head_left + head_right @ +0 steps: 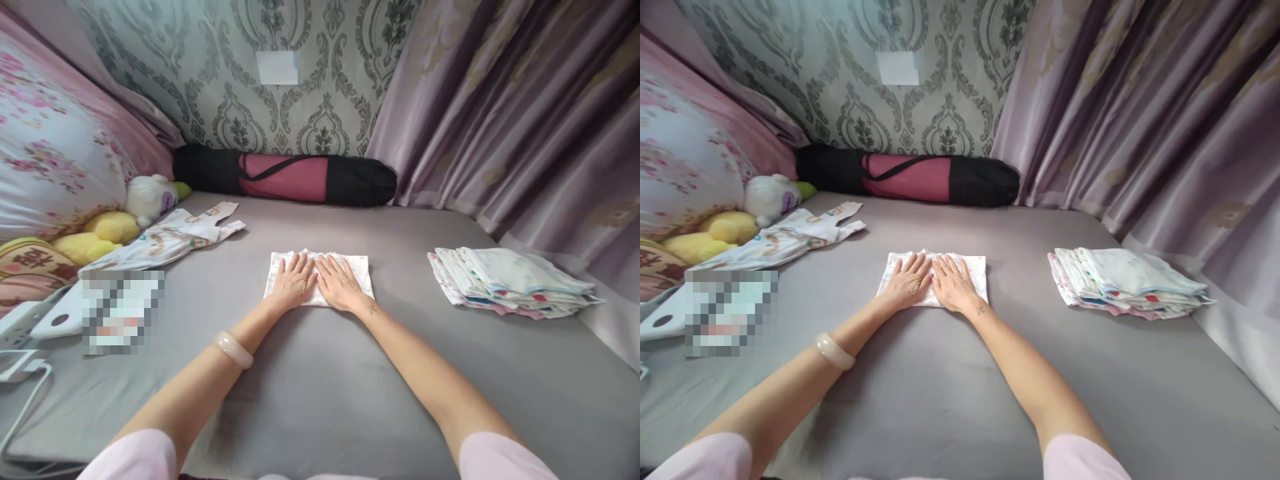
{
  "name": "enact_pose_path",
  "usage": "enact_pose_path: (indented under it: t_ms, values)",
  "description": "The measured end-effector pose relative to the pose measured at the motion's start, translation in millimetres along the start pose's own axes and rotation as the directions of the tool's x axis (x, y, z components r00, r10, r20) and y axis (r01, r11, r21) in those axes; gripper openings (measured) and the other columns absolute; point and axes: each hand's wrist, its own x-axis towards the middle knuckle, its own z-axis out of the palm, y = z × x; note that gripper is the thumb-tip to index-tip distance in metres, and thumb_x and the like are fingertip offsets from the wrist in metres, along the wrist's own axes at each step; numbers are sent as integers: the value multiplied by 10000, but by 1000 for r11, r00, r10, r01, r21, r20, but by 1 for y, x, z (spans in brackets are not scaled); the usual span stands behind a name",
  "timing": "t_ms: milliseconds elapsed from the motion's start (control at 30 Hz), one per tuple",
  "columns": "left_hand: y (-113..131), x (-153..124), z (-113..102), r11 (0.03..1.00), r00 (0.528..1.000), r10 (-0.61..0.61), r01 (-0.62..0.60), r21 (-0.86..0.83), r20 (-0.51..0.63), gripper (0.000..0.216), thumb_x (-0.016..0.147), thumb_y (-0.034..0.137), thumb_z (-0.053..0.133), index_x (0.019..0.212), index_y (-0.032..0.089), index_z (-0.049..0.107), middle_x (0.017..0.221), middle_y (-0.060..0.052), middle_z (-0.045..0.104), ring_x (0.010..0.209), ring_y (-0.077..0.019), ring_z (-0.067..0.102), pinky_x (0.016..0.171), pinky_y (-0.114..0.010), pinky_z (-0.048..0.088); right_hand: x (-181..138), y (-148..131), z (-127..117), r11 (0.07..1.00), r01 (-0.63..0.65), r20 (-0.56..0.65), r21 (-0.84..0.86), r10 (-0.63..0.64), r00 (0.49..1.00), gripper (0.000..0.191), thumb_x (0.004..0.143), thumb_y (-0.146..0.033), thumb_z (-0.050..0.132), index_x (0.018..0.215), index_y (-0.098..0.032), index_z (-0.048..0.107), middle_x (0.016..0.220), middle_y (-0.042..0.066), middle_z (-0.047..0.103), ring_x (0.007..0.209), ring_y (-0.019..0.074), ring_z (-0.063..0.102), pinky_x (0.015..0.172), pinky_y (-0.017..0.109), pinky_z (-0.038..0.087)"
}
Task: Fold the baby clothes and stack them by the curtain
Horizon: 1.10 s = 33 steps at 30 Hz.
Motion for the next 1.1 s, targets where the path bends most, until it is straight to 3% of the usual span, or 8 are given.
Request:
enact_pose_path:
  t_ms: [100,200,433,600,700,800,1000,1100]
  values:
    - [-1,0,-5,1000,999,8,-9,-23,-41,490,994,320,280,1447,182,410,1550,-120,356,1453,-302,262,1156,-566,217,2,1,-9,999,-3,49,48,0,999,573,1007,-358,179,1526,-140,289,1598,74,231,1485,239,143,1196,505,69]
    - [4,0,-2,999,987,33,-36,-14,-155,501,994,292,264,1443,127,411,1538,-139,372,1456,-277,262,1181,-497,208,3,0,-11,1000,3,-18,31,-3,1000,576,997,-312,184,1518,-94,295,1591,98,247,1484,224,147,1205,474,52]
    - [11,1,18,999,995,30,-26,41,-97,537,991,296,252,1460,78,397,1542,-158,344,1448,-283,279,1188,-474,201,3,-2,11,999,12,-73,-34,-15,997,585,973,-271,226,1498,-30,319,1581,113,268,1473,224,194,1213,408,83]
    - [10,0,6,998,999,29,-27,60,-34,547,995,302,240,1465,63,384,1547,-156,334,1449,-286,276,1186,-470,217,2,-1,6,999,24,-58,-28,-25,998,584,979,-281,224,1493,-25,328,1576,121,280,1469,235,205,1211,416,105]
    - [5,-3,0,997,996,5,1,74,-88,569,1001,363,251,1466,60,377,1544,-165,342,1451,-297,266,1188,-464,213,-2,2,2,999,5,-100,-32,-8,995,583,987,-298,226,1497,-32,321,1581,129,261,1472,240,196,1212,425,91]
    - [-1,-6,2,996,992,-25,35,79,-123,592,1004,403,244,1467,57,373,1535,-170,361,1452,-298,265,1192,-453,205,-5,4,5,999,-37,-123,-39,32,992,586,986,-306,242,1494,-24,324,1579,138,261,1473,239,191,1211,417,103]
    - [-3,-6,4,992,997,-59,64,108,-54,606,1005,416,213,1471,61,367,1540,-150,360,1446,-288,281,1184,-444,227,-5,7,8,999,-43,-101,-32,39,994,586,984,-309,247,1488,-23,337,1573,132,281,1470,233,203,1208,405,132]
    - [-6,-6,4,986,992,-82,96,136,-100,619,1004,432,214,1466,51,373,1540,-161,356,1450,-291,271,1189,-454,206,-7,8,8,997,-69,-134,-36,63,989,592,985,-311,242,1492,-15,325,1573,142,276,1470,241,202,1209,411,112]
